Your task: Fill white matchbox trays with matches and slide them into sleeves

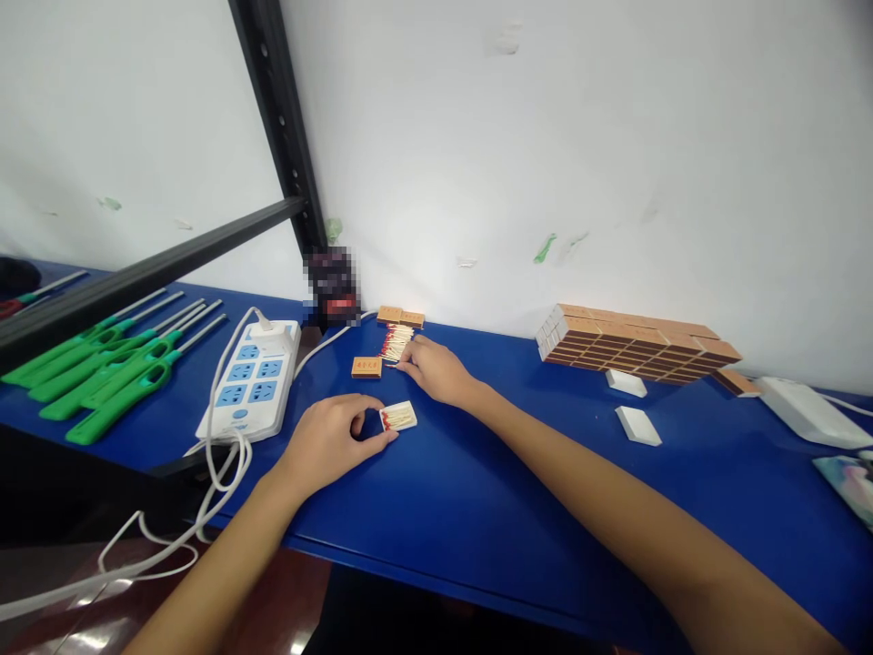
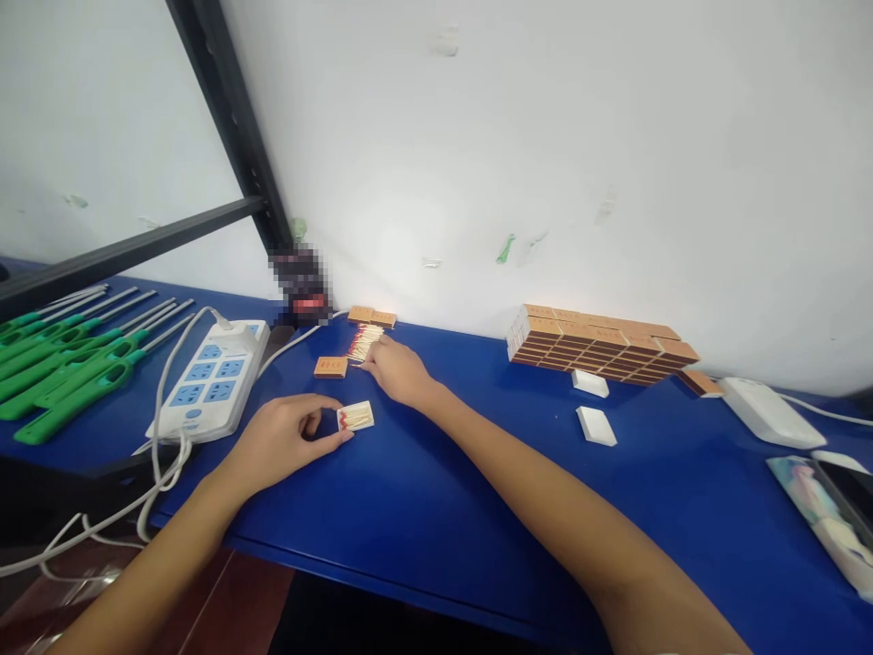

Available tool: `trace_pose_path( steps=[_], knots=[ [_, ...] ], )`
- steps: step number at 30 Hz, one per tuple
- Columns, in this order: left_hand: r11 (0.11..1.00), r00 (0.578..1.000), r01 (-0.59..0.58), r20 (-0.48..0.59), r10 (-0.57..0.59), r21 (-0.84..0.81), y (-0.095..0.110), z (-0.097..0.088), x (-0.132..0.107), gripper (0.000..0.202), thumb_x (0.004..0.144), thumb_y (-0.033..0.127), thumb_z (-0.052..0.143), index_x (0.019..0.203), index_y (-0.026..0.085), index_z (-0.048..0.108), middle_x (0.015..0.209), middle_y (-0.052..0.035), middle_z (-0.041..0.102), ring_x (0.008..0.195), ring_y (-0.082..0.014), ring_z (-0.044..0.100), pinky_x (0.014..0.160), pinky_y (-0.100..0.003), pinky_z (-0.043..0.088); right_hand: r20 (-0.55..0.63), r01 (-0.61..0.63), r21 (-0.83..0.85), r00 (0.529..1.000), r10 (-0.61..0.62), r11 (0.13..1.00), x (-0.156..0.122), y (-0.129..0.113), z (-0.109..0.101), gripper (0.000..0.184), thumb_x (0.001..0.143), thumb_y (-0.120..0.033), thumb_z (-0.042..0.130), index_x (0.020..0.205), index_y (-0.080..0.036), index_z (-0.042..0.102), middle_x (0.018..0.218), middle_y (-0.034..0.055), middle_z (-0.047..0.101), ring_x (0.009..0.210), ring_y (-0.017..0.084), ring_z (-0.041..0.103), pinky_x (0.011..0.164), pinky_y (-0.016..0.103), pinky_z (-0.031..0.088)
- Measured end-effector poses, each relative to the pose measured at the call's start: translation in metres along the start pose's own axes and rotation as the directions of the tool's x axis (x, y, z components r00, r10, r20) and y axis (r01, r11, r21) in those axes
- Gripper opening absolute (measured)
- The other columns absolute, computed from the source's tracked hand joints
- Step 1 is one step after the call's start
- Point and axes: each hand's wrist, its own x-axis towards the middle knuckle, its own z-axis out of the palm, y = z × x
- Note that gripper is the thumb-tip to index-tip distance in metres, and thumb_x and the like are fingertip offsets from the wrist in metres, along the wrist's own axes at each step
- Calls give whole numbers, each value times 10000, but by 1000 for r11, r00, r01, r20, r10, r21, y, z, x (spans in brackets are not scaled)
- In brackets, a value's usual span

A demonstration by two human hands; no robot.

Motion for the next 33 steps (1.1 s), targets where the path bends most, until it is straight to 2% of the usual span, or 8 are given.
trace_pose_path(
  steps=[4, 8, 14, 17, 19, 24, 28, 33],
  knots=[
    [1000, 999, 10, -31, -10, 7, 0, 1, 0, 337, 886, 522, 710, 1070, 244, 756, 694, 25, 597, 658, -161, 578, 608, -281, 379, 34, -16, 18, 999, 16, 1000, -16, 2, -16, 121, 1029, -261, 609, 995, -164, 673, 1035, 68, 635, 848, 166, 592, 762, 286, 408],
    [999, 999, 20, -51, -19, 26, 1, 2, 0, 344, 888, 527, 704, 1066, 239, 761, 681, 21, 596, 687, -174, 593, 625, -283, 390, 59, 38, 119, 997, -45, 992, -44, -5, -32, 126, 1032, -267, 604, 977, -175, 670, 979, 38, 607, 815, 151, 556, 761, 282, 402],
    [1000, 998, 5, -64, -3, 31, 1, 4, -2, 337, 898, 513, 703, 1088, 242, 765, 672, 20, 592, 685, -175, 587, 630, -285, 387, 166, 114, 141, 977, -137, 983, -68, -32, -28, 102, 1033, -221, 581, 971, -178, 651, 988, 34, 591, 779, 140, 521, 696, 274, 359],
    [1000, 998, -2, -56, 3, 19, 1, 4, -4, 324, 897, 510, 711, 1078, 248, 764, 663, 23, 588, 696, -180, 591, 638, -287, 394, 161, 146, 201, 970, -180, 969, -63, -32, -22, 111, 1023, -244, 602, 951, -185, 661, 978, 29, 600, 787, 136, 534, 697, 267, 367],
    [1000, 999, -6, -48, 7, 19, 1, 3, -4, 308, 895, 500, 720, 1056, 242, 765, 674, 18, 602, 711, -183, 595, 639, -290, 396, 100, 146, 252, 979, -176, 957, -53, -25, -20, 138, 1017, -299, 620, 946, -196, 678, 933, 14, 602, 768, 129, 537, 702, 264, 378],
    [1000, 999, -19, -39, 20, 18, 3, 2, -4, 289, 905, 491, 716, 1041, 240, 766, 684, 11, 618, 719, -187, 595, 640, -294, 401, -118, 15, 183, 993, 7, 983, -14, -1, -12, 117, 955, -294, 686, 919, -183, 696, 872, 12, 629, 777, 138, 552, 723, 271, 384],
    [1000, 998, -16, -54, 17, 14, 1, 2, -4, 303, 908, 493, 712, 1067, 241, 764, 669, 16, 608, 723, -192, 597, 662, -300, 416, -99, -71, 133, 991, 85, 989, 6, 5, 0, 108, 898, -285, 729, 854, -189, 705, 877, 19, 661, 771, 146, 567, 692, 272, 372],
    [1000, 999, -11, -50, 12, 18, 0, 2, -4, 308, 908, 489, 714, 1080, 238, 761, 662, 17, 597, 739, -198, 599, 657, -299, 416, -81, -60, 77, 995, 66, 995, 8, 7, 7, 141, 932, -256, 673, 809, -188, 687, 883, 37, 682, 763, 152, 575, 682, 277, 368]
  ],
)
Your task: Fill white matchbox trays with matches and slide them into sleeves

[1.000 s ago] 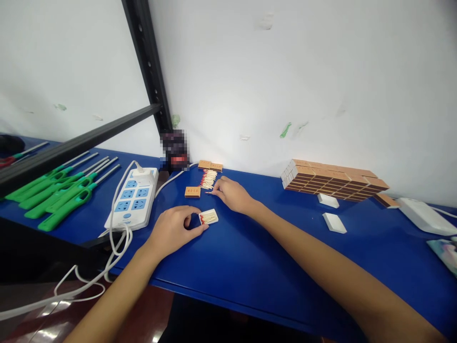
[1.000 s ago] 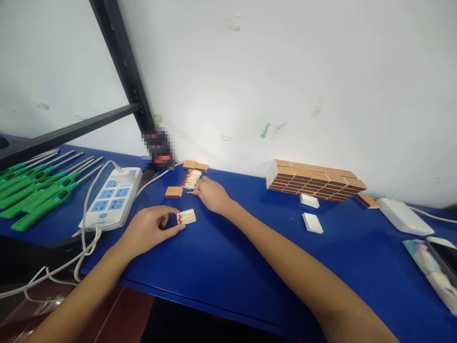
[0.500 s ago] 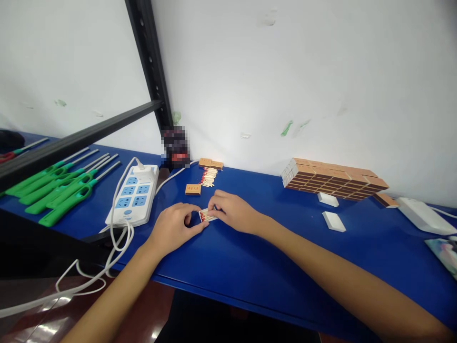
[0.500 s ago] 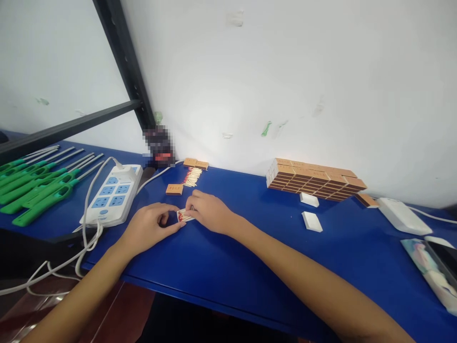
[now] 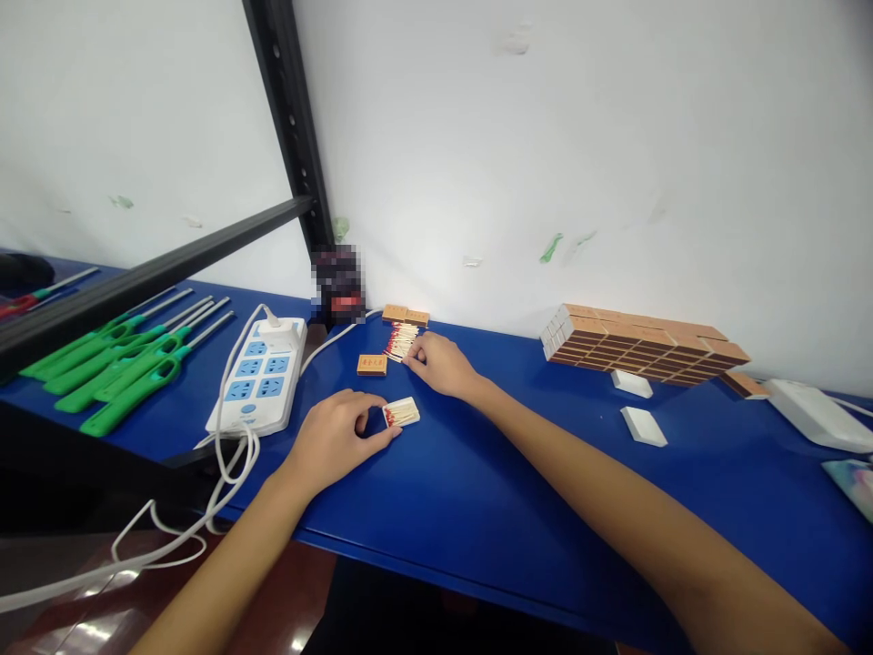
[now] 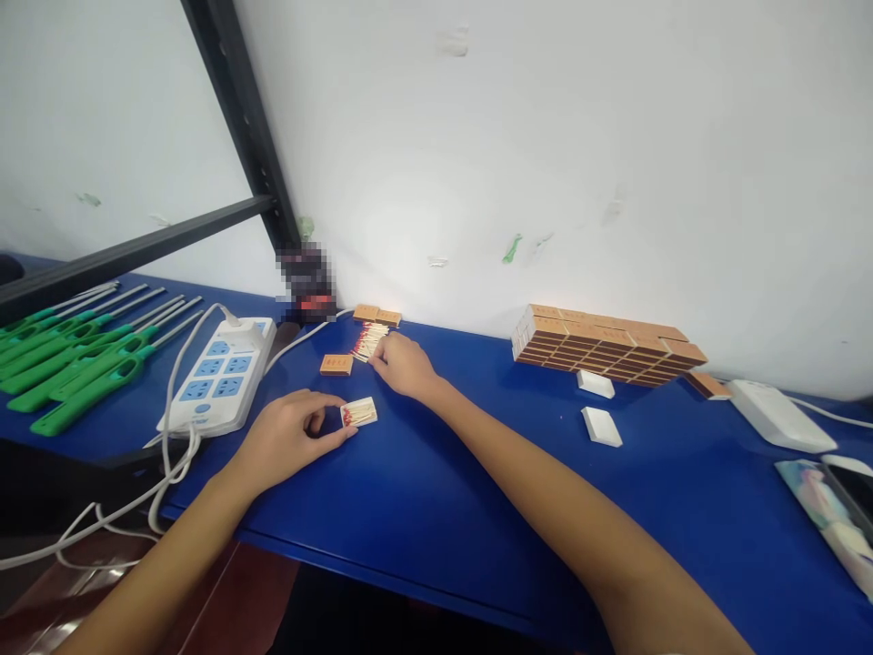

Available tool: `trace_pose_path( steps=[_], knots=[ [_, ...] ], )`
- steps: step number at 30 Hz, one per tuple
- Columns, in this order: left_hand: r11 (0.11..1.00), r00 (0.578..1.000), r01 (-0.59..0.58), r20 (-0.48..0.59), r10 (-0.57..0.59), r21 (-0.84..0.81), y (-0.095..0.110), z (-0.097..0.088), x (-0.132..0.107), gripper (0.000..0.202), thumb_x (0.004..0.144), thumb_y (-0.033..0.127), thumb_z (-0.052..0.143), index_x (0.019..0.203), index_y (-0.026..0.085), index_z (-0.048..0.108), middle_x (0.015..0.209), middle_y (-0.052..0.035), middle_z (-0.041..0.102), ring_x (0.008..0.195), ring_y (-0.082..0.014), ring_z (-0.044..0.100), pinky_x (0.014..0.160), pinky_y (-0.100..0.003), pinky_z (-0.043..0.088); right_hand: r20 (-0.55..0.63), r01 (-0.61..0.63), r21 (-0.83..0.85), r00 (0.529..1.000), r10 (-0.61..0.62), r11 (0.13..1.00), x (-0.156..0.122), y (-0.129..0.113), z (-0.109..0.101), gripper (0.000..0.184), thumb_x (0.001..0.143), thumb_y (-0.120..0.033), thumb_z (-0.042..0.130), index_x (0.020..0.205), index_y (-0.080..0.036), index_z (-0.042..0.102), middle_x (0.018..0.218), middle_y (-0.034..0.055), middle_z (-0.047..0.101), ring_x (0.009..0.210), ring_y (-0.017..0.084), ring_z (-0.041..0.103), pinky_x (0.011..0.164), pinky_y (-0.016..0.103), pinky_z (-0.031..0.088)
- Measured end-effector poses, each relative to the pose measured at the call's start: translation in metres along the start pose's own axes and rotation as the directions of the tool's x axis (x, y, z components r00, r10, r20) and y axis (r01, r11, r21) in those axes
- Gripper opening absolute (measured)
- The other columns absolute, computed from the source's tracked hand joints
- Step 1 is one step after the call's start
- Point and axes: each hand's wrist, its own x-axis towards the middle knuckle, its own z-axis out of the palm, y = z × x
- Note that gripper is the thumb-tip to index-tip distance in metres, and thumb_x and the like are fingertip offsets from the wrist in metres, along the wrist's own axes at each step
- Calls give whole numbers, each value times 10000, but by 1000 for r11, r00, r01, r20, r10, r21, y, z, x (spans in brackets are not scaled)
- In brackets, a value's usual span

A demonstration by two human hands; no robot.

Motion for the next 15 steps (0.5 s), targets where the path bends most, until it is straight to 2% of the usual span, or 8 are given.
trace_pose_path(
  steps=[5, 9, 15],
  knots=[
    [1000, 1000, -2, -2, 2, 2, 1, 0, 0, 312, 911, 482, 710, 1095, 236, 761, 681, 11, 614, 749, -198, 604, 656, -300, 416, 9, -10, -7, 1000, 10, 1000, 0, 4, -1, 146, 953, -280, 653, 844, -192, 693, 867, 39, 683, 757, 159, 589, 679, 277, 392],
    [1000, 1000, -4, -1, 4, -3, 0, 0, 0, 320, 913, 500, 703, 1084, 236, 760, 655, 16, 587, 729, -196, 598, 657, -300, 416, -14, 0, -17, 1000, -1, 1000, 3, -1, 2, 107, 946, -263, 656, 868, -198, 692, 927, 48, 689, 833, 177, 612, 716, 280, 414],
    [1000, 1000, -3, -2, 3, 3, -1, 1, 0, 328, 916, 505, 700, 1090, 233, 757, 654, 21, 577, 711, -188, 593, 649, -300, 407, 25, 22, -99, 999, -20, 995, 4, -2, 2, 136, 979, -275, 637, 882, -185, 666, 939, 65, 682, 825, 184, 611, 700, 284, 400]
  ],
)
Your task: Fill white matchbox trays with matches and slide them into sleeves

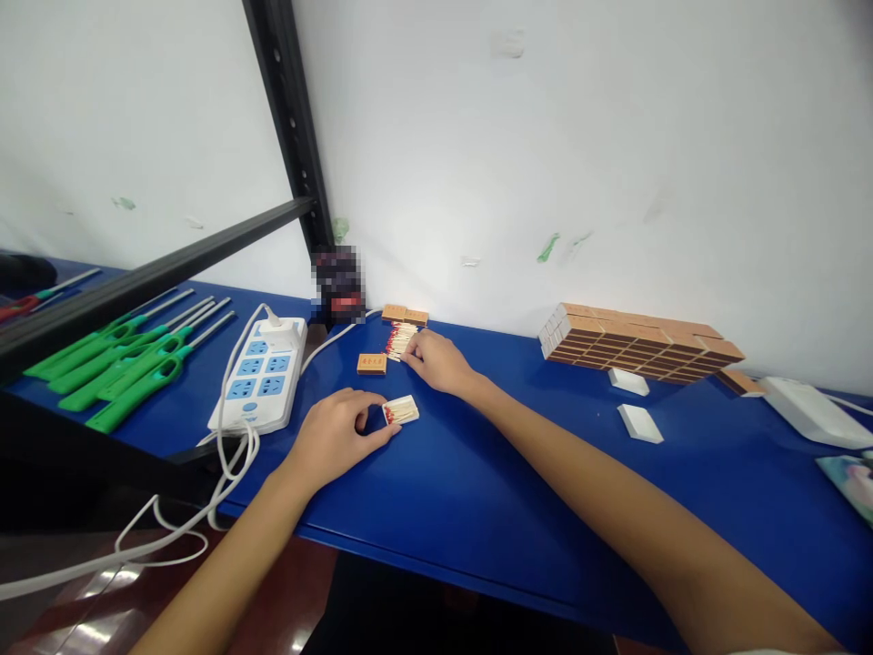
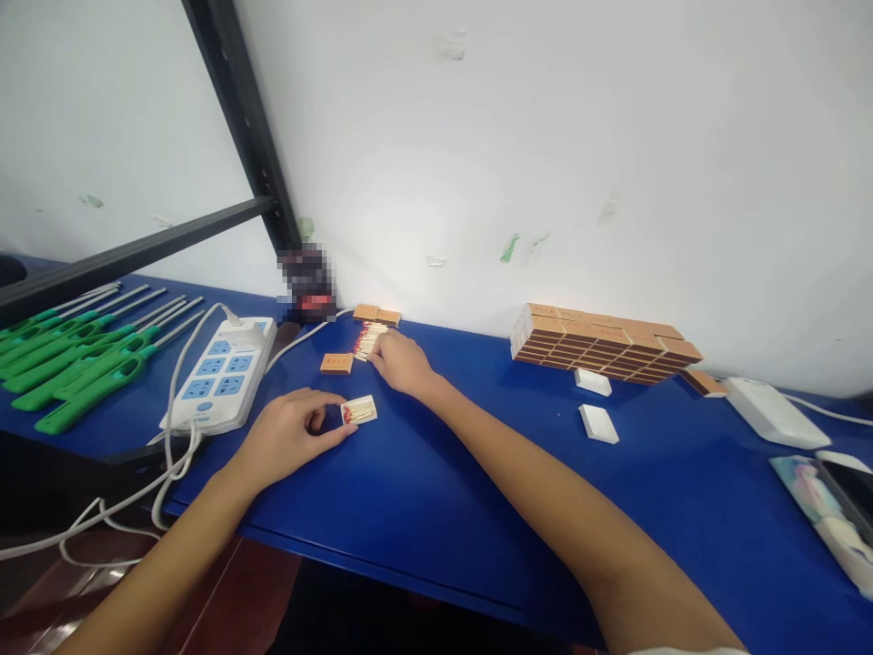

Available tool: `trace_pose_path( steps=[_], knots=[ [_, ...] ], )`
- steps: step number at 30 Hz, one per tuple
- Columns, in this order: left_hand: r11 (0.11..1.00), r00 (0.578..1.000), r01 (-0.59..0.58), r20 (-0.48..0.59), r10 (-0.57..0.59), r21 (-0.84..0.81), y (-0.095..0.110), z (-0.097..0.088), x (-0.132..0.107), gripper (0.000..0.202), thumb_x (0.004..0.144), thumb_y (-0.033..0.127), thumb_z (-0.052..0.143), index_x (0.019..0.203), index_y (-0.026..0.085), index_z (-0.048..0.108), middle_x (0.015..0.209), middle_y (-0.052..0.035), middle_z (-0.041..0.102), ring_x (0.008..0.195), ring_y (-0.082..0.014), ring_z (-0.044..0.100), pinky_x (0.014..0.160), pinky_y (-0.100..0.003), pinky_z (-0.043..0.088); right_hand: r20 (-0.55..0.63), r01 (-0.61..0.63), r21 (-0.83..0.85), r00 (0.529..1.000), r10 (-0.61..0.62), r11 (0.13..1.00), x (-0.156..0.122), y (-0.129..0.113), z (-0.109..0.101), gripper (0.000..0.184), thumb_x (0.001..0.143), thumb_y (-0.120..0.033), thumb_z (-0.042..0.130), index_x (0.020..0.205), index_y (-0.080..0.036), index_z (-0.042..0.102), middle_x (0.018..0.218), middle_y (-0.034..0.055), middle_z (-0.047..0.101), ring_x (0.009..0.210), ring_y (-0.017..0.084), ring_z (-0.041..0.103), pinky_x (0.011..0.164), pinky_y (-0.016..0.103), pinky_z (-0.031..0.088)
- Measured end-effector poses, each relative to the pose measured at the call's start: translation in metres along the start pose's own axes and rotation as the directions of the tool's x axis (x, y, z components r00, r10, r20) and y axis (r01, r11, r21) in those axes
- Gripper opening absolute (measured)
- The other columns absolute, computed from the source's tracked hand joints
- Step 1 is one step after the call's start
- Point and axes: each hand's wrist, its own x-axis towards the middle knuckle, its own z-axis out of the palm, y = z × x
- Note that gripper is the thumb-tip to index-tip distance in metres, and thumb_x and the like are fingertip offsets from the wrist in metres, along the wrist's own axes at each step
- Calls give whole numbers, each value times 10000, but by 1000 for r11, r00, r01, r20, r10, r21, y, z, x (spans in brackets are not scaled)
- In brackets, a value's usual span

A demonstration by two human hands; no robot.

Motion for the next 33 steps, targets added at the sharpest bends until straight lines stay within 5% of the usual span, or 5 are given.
trace_pose_path(
  steps=[11, 26, 33],
  knots=[
    [1000, 1000, 0, 6, 0, 2, 1, -1, -1, 337, 927, 516, 682, 1093, 232, 753, 663, 14, 583, 726, -194, 600, 635, -294, 391, 61, 23, -60, 998, -19, 998, -26, 1, -24, 62, 998, -246, 625, 1005, -196, 661, 1052, 70, 644, 828, 174, 610, 719, 281, 392],
    [1000, 1000, -7, -25, 7, -5, -3, 2, -1, 341, 921, 523, 693, 1099, 238, 754, 666, 19, 586, 695, -182, 586, 636, -292, 394, 102, 22, -72, 995, -15, 997, -22, 2, -22, 104, 1024, -259, 597, 979, -186, 656, 1080, 86, 657, 879, 187, 633, 754, 282, 413],
    [1000, 999, -5, -37, 5, 15, -3, 2, -2, 324, 913, 500, 704, 1100, 241, 763, 647, 18, 594, 711, -194, 586, 635, -295, 381, 165, 114, 132, 977, -136, 985, -54, -24, -41, 116, 1024, -236, 590, 964, -175, 668, 1010, 54, 633, 839, 154, 581, 756, 274, 403]
  ],
)
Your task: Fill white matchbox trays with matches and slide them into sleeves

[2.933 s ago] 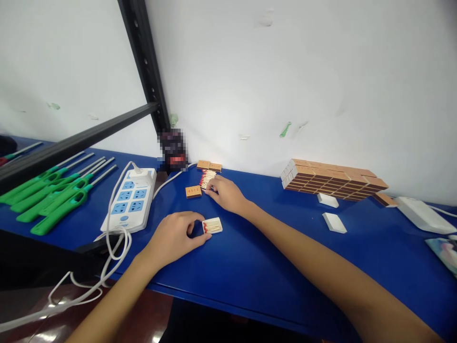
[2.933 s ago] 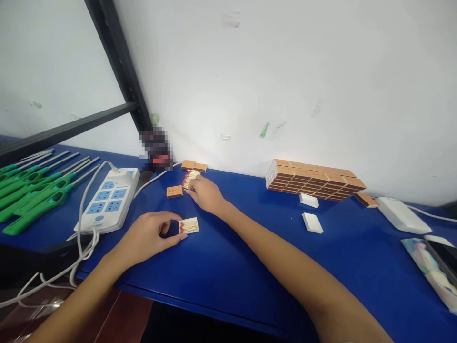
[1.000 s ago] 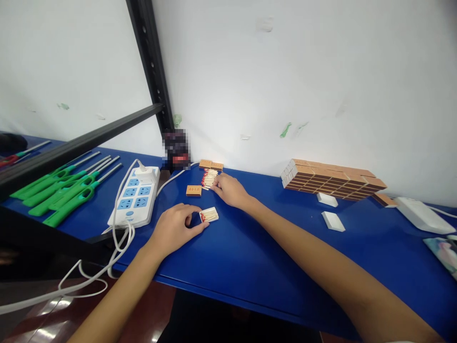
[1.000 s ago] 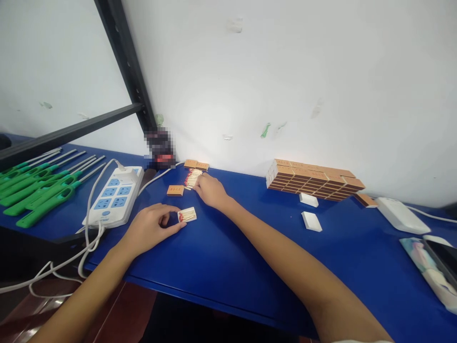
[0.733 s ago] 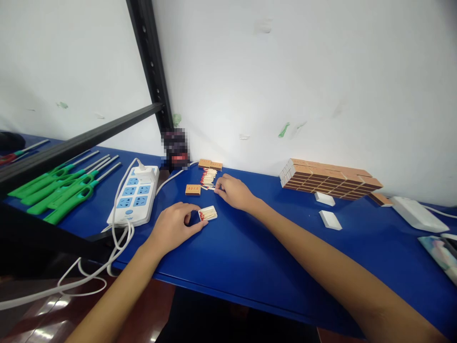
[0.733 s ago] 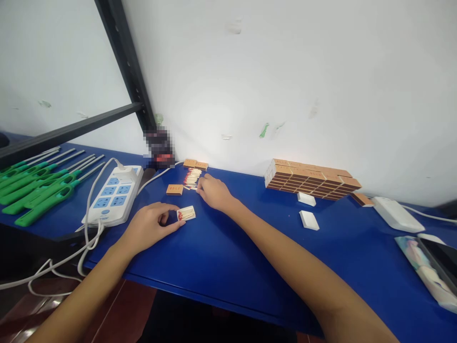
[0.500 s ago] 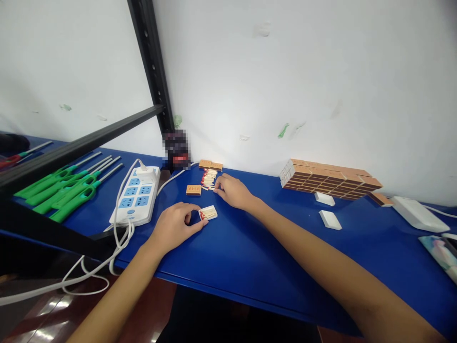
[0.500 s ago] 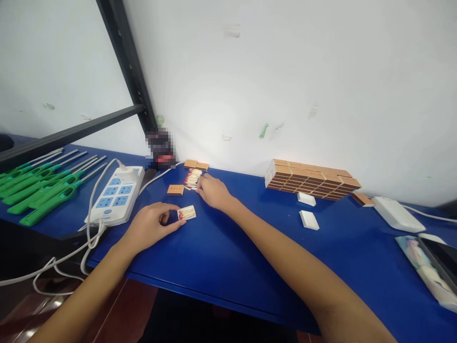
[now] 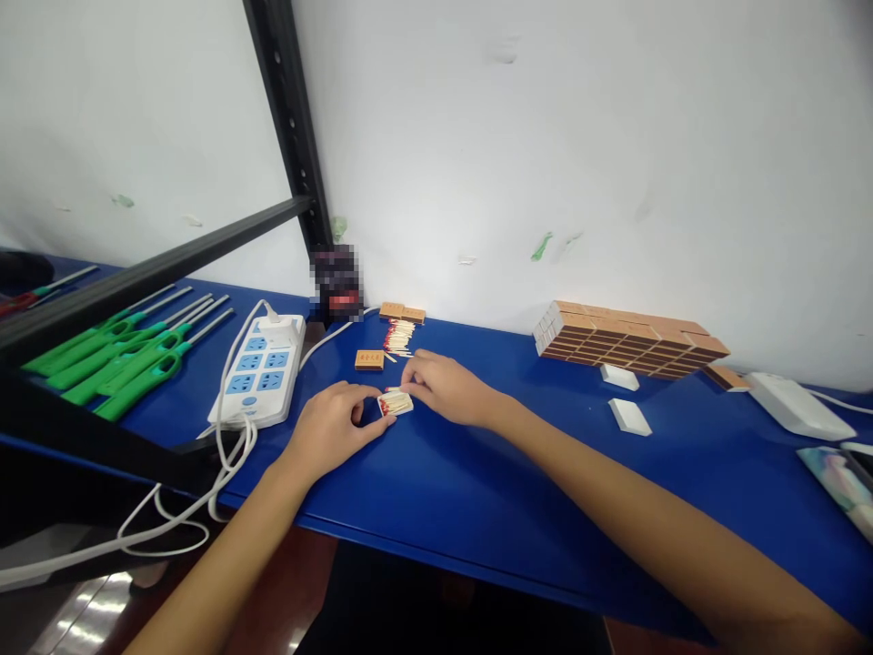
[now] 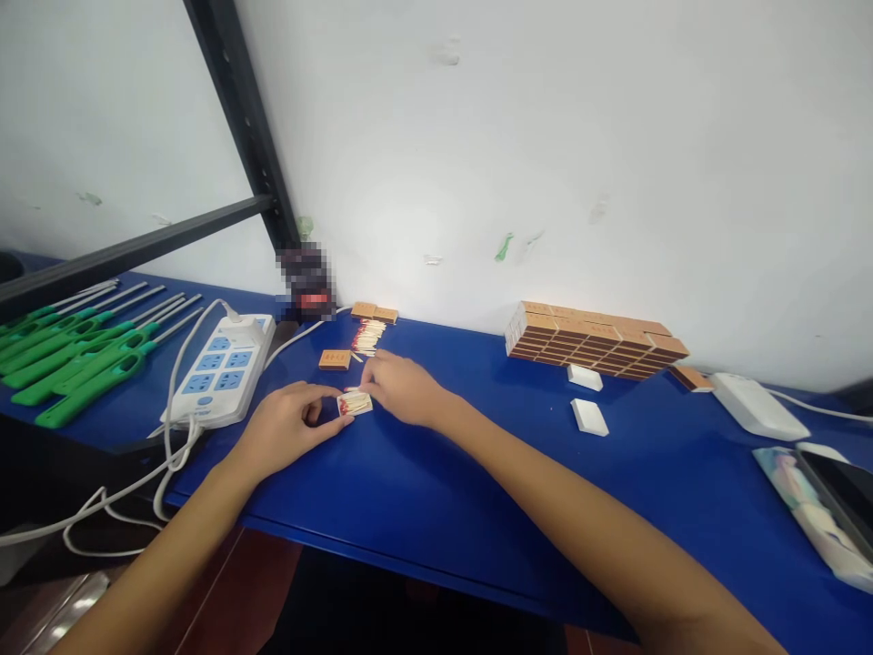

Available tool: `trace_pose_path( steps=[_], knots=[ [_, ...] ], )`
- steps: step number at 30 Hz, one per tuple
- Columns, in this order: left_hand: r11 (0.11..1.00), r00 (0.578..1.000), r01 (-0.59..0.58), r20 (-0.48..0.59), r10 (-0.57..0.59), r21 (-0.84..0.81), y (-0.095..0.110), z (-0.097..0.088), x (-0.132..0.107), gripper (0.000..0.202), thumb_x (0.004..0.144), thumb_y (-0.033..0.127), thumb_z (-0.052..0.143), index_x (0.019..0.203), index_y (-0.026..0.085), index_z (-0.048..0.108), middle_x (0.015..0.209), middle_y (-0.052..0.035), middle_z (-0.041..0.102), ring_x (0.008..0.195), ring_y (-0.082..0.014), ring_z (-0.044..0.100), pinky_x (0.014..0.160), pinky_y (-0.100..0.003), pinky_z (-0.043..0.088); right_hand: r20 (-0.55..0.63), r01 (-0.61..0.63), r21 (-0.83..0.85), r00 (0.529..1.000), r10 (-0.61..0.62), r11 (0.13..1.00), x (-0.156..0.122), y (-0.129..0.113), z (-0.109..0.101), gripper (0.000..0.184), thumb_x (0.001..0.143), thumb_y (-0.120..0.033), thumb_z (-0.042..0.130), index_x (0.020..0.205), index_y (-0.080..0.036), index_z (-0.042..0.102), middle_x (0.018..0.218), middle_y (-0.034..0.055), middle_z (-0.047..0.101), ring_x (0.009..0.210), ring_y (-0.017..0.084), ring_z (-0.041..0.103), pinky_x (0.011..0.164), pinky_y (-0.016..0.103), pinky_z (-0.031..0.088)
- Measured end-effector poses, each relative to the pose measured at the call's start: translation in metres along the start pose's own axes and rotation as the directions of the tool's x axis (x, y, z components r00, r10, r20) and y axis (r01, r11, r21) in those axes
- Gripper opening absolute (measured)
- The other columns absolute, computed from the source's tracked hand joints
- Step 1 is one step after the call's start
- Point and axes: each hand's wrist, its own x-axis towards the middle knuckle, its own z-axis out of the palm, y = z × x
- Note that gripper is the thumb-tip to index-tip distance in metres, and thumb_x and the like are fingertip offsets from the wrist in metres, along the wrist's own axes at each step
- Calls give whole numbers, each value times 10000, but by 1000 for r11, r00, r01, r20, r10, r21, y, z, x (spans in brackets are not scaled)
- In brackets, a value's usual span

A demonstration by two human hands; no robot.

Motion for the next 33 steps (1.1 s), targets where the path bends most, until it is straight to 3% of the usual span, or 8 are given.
trace_pose_path(
  steps=[3, 5, 9, 14, 21, 28, 31, 33],
  knots=[
    [1000, 1000, 6, -5, -6, -2, 1, 0, 0, 313, 907, 493, 711, 1085, 242, 767, 645, 19, 595, 714, -194, 584, 637, -295, 381, 47, 93, 71, 994, -96, 993, -5, -9, 5, 111, 1004, -239, 618, 934, -174, 674, 946, 39, 643, 860, 152, 580, 744, 264, 388],
    [1000, 1000, 9, -6, -9, -3, 1, -1, 0, 306, 903, 493, 715, 1064, 237, 768, 635, 20, 587, 710, -193, 579, 638, -296, 383, 4, 97, 94, 995, -98, 991, 3, -7, 9, 148, 999, -283, 634, 909, -177, 684, 917, 33, 656, 834, 144, 580, 730, 260, 385],
    [1000, 1000, 11, -4, -11, 0, 1, -1, 0, 309, 906, 495, 715, 1054, 228, 767, 628, 22, 576, 709, -190, 576, 642, -296, 386, -136, -87, 49, 986, 93, 995, 34, 4, 12, 155, 962, -314, 685, 886, -182, 716, 867, 31, 684, 743, 140, 578, 672, 262, 372],
    [1000, 1000, 15, 0, -15, -3, 1, -1, 0, 319, 911, 504, 705, 1067, 232, 766, 645, 20, 579, 700, -183, 580, 630, -294, 384, -91, -150, -93, 986, 142, 984, 58, 11, 21, 153, 967, -312, 679, 883, -193, 722, 940, 65, 736, 828, 189, 657, 689, 282, 400],
    [1000, 1000, 28, -11, -28, 8, 0, 0, 1, 325, 904, 512, 709, 1056, 229, 762, 659, 20, 584, 702, -184, 599, 644, -293, 398, -57, -159, -172, 987, 151, 972, 32, 19, 10, 118, 1020, -252, 598, 1004, -169, 679, 1123, 127, 695, 955, 233, 666, 775, 304, 441],
    [1000, 1000, 27, -10, -27, 10, 1, -1, 0, 325, 904, 505, 711, 1082, 239, 765, 658, 18, 585, 701, -187, 597, 630, -291, 395, 83, 61, 16, 995, -62, 998, -4, -5, 1, 106, 1026, -237, 575, 978, -181, 651, 1007, 46, 636, 819, 151, 571, 737, 273, 393],
    [1000, 1000, 25, -10, -25, 8, 0, 0, 0, 337, 907, 514, 707, 1087, 234, 761, 657, 18, 583, 706, -188, 600, 639, -293, 404, 24, 97, 58, 995, -99, 994, 4, 1, 8, 110, 1017, -272, 599, 982, -183, 653, 962, 29, 635, 836, 147, 567, 754, 270, 390],
    [1000, 1000, 26, -10, -26, 8, 0, 0, 0, 345, 910, 524, 701, 1074, 227, 758, 657, 19, 580, 706, -188, 602, 645, -296, 411, -72, 38, 22, 997, -36, 999, 15, 14, 10, 117, 1006, -291, 623, 990, -180, 659, 950, 29, 638, 832, 151, 566, 759, 276, 387]
  ],
)
